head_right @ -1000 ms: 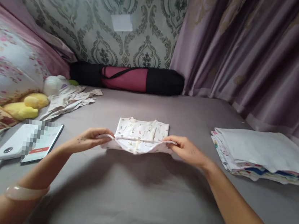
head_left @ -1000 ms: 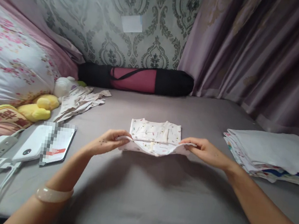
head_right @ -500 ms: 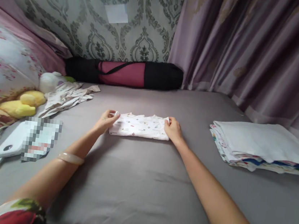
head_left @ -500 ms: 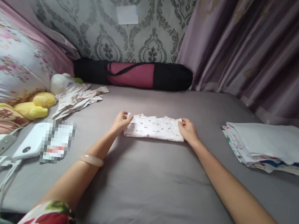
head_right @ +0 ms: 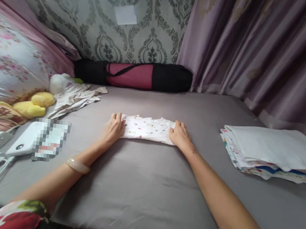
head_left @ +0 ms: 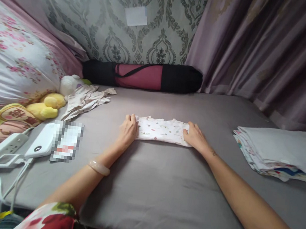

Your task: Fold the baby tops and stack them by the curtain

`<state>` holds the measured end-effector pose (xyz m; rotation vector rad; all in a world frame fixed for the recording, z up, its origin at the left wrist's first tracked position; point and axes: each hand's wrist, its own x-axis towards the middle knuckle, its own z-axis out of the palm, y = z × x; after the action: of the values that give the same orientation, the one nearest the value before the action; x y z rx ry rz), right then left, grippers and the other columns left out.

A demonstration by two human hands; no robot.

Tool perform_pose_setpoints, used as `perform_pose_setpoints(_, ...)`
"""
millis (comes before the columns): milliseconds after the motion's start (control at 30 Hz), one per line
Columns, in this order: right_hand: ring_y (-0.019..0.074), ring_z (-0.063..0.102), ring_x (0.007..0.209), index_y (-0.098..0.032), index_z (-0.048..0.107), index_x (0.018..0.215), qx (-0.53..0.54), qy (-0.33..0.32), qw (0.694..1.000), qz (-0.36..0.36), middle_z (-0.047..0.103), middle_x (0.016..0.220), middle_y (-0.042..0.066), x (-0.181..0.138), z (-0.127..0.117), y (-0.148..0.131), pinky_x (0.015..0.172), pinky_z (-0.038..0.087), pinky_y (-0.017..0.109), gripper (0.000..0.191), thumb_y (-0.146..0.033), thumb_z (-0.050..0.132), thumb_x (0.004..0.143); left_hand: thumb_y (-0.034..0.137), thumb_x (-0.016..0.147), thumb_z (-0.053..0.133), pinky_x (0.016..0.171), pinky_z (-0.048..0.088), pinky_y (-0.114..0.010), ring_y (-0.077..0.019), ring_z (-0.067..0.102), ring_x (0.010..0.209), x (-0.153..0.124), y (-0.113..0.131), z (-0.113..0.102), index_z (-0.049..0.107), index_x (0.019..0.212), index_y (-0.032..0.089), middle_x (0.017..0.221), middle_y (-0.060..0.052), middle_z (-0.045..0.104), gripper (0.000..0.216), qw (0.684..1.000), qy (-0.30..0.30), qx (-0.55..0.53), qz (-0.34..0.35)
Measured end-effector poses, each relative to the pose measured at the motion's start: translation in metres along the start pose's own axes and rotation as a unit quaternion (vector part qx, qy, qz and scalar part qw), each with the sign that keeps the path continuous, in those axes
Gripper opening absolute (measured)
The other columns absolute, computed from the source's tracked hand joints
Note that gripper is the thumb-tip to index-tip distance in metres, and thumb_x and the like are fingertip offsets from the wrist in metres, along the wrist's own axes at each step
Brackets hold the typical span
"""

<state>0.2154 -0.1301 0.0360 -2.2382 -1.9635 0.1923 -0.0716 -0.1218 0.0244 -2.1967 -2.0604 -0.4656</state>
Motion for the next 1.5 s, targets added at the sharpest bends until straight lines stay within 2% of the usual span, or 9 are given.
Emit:
perform_pose_setpoints(67, 0.033, 0.057, 0.114, -0.007, 0.049, 0.131, 0.003, 0.024, 1.0, -0.009, 0.057, 0.126, 0.024, 0.001, -0.007, -0.004, 0.093, 0.044, 0.043, 0.045, -0.031, 0.039, 0.095, 0.027, 0.098, 0.035, 0.086, 0.047, -0.04, -0.0279, 0.057, 0.101, 0.001, 0.01, -0.012, 0.053, 0.115, 0.013, 0.114, -0.018, 0.056, 0.029, 0.998, 0.032, 0.036, 0.029)
perform_pose_setpoints(167, 0.0333, 0.04, 0.134, -0.006, 0.04, 0.142, 0.009, 0.083, 0.991, -0.104, 0.044, 0.146, 0.022, -0.004, -0.008, -0.024, 0.108, 0.032, 0.049, 0.052, -0.029, 0.031, 0.097, 0.027, 0.096, 0.038, 0.093, 0.043, -0.042, -0.0301, 0.051, 0.114, 0.002, 0.032, -0.019, 0.055, 0.116, 0.016, 0.123, -0.015, 0.056, 0.028, 0.994, 0.041, 0.023, 0.102)
perform_pose_setpoints(267, 0.0284, 0.022, 0.145, -0.008, 0.031, 0.15, 0.02, 0.037, 0.981, -0.191, 0.031, 0.157, 0.014, -0.014, 0.0, -0.05, 0.117, 0.017, 0.051, 0.057, -0.032, 0.023, 0.099, 0.024, 0.096, 0.037, 0.102, 0.037, -0.044, -0.0297, 0.045, 0.126, 0.001, 0.058, -0.016, 0.054, 0.12, 0.017, 0.127, -0.013, 0.058, 0.03, 0.987, 0.003, -0.012, 0.158)
perform_pose_setpoints(400, 0.027, 0.017, 0.147, -0.01, 0.031, 0.151, -0.004, 0.002, 0.973, -0.231, 0.026, 0.159, 0.009, -0.019, 0.011, -0.069, 0.119, 0.011, 0.052, 0.058, -0.03, 0.021, 0.098, 0.021, 0.094, 0.039, 0.113, 0.027, -0.049, -0.0313, 0.037, 0.137, 0.0, 0.078, -0.003, 0.049, 0.13, 0.012, 0.136, -0.015, 0.054, 0.038, 0.983, -0.051, -0.015, 0.175)
perform_pose_setpoints(667, 0.0263, 0.025, 0.145, -0.015, 0.036, 0.15, 0.004, 0.006, 0.969, -0.247, 0.032, 0.156, 0.006, -0.011, 0.033, -0.056, 0.118, 0.017, 0.05, 0.055, -0.029, 0.025, 0.097, 0.04, 0.101, 0.025, 0.118, 0.02, -0.053, -0.0303, 0.028, 0.144, -0.001, 0.063, 0.028, 0.043, 0.142, 0.014, 0.151, -0.014, 0.042, 0.052, 0.982, -0.088, -0.022, 0.163)
perform_pose_setpoints(867, 0.0254, 0.024, 0.145, -0.018, 0.036, 0.15, 0.022, 0.0, 0.968, -0.25, 0.032, 0.156, 0.005, -0.007, 0.041, -0.05, 0.119, 0.016, 0.049, 0.055, -0.03, 0.027, 0.097, 0.047, 0.1, 0.023, 0.116, 0.02, -0.057, -0.0317, 0.022, 0.146, 0.0, 0.06, 0.026, 0.036, 0.147, 0.013, 0.155, -0.016, 0.032, 0.06, 0.977, -0.132, -0.035, 0.165)
perform_pose_setpoints(1000, 0.0248, 0.023, 0.146, -0.017, 0.036, 0.15, 0.035, -0.016, 0.969, -0.243, 0.031, 0.157, 0.005, -0.005, 0.035, -0.051, 0.119, 0.015, 0.049, 0.055, -0.03, 0.025, 0.098, 0.041, 0.101, 0.023, 0.116, 0.02, -0.056, -0.0306, 0.023, 0.146, 0.001, 0.061, 0.022, 0.039, 0.145, 0.012, 0.155, -0.015, 0.033, 0.056, 0.976, -0.143, -0.047, 0.159)
perform_pose_setpoints(1200, 0.0239, 0.02, 0.147, -0.004, 0.037, 0.148, 0.028, 0.029, 0.962, -0.269, 0.031, 0.156, 0.014, -0.004, 0.027, -0.067, 0.12, 0.01, 0.046, 0.056, -0.026, 0.023, 0.097, 0.027, 0.099, 0.025, 0.119, 0.018, -0.05, -0.0267, 0.032, 0.143, 0.003, 0.062, 0.022, 0.046, 0.139, 0.011, 0.148, -0.015, 0.045, 0.047, 0.986, -0.039, -0.047, 0.154)
perform_pose_setpoints(1500, 0.0206, 0.027, 0.144, -0.005, 0.037, 0.147, 0.04, 0.013, 0.958, -0.282, 0.034, 0.155, 0.012, -0.002, 0.046, -0.067, 0.121, 0.014, 0.041, 0.057, -0.029, 0.024, 0.098, 0.029, 0.099, 0.026, 0.118, 0.023, -0.049, -0.0272, 0.029, 0.144, 0.005, 0.054, 0.033, 0.04, 0.144, 0.01, 0.153, -0.016, 0.037, 0.051, 0.974, -0.131, -0.053, 0.175)
